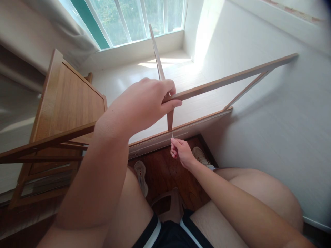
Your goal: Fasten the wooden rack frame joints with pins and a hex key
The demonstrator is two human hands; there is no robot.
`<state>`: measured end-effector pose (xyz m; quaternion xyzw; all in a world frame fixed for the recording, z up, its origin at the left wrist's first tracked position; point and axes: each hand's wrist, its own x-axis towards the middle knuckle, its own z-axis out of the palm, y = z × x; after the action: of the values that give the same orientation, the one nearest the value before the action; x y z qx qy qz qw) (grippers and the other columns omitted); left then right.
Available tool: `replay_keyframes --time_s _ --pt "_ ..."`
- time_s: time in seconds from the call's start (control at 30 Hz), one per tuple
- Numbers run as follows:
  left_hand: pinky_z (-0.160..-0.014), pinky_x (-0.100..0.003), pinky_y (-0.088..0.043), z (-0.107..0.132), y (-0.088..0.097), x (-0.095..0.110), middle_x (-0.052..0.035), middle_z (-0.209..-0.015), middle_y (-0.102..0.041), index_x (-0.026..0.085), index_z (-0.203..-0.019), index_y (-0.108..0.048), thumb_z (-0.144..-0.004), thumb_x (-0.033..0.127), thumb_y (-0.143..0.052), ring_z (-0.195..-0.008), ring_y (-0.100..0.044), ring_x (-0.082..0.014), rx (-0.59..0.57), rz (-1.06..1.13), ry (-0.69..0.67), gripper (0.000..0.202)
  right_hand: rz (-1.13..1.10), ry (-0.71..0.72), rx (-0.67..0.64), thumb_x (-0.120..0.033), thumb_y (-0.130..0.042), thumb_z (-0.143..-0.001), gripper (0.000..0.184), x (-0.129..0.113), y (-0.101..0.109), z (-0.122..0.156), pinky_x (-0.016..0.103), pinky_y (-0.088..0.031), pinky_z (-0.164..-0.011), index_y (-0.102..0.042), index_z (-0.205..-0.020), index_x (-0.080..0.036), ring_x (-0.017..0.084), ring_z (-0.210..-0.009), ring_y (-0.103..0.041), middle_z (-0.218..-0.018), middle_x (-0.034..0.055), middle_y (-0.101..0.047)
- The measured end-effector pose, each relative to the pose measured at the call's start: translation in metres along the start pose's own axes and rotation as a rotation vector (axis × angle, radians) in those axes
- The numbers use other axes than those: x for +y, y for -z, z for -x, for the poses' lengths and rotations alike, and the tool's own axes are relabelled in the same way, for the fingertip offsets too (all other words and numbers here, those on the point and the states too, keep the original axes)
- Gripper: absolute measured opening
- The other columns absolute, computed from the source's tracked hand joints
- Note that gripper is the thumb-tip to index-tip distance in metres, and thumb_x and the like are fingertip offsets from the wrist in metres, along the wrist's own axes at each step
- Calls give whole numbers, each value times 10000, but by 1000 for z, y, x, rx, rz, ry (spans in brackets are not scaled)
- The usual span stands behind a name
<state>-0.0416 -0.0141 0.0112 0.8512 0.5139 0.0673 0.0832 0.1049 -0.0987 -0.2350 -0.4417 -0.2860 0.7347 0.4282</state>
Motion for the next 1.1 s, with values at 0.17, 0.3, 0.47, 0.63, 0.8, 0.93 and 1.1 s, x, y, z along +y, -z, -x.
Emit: replay_keyframes --time_s 0.17,0.3,0.47,0.63,0.8,0.93,1.1 --pt "-773 -367 -435 0 0 0 -50 -839 -705 265 -1061 -690 -968 511 -472 -831 -619 -244 0 -16 -1 342 -124 -10 -29 -526 -677 -875 400 8 -2 3 196 -274 -389 -528 -692 -203 79 -394 -425 -477 -82 -443" --pt "-748 -362 -425 0 0 0 -47 -830 -701 264 -1047 -690 -970 504 -475 -814 -613 -239 7 -20 -13 331 -181 -24 -12 -536 -656 -884 375 14 -5 6 191 -278 -384 -540 -747 -207 83 -415 -434 -518 -75 -470" --pt "-761 -369 -431 0 0 0 -51 -831 -702 265 -1042 -687 -967 517 -472 -825 -616 -245 4 -11 -10 340 -70 30 55 -566 -606 -908 385 16 -6 8 191 -294 -389 -560 -777 -208 81 -431 -424 -560 -61 -503" --pt "-805 -381 -443 0 0 0 -57 -843 -708 260 -1046 -689 -961 528 -473 -866 -628 -258 2 5 -1 354 124 120 130 -546 -552 -932 396 13 -11 14 198 -316 -417 -579 -736 -203 85 -451 -406 -540 -51 -482" --pt "-822 -385 -448 0 0 -1 -57 -834 -705 257 -1042 -691 -958 532 -472 -870 -629 -259 1 13 -2 361 276 163 132 -546 -489 -970 423 16 -12 20 225 -337 -462 -546 -715 -213 105 -480 -421 -551 -45 -475" --pt "-827 -388 -440 0 0 -1 -54 -828 -700 261 -1037 -692 -959 515 -484 -872 -628 -263 6 27 -7 337 608 300 213 -496 -425 -1017 453 14 -4 17 252 -321 -551 -452 -655 -224 117 -525 -407 -560 -45 -441" --pt "-817 -390 -444 0 0 0 -55 -829 -702 259 -1034 -694 -959 517 -486 -847 -627 -258 8 11 -7 340 1024 394 276 -417 -403 -1012 418 1 1 15 272 -273 -608 -421 -641 -226 132 -567 -398 -580 -38 -434"
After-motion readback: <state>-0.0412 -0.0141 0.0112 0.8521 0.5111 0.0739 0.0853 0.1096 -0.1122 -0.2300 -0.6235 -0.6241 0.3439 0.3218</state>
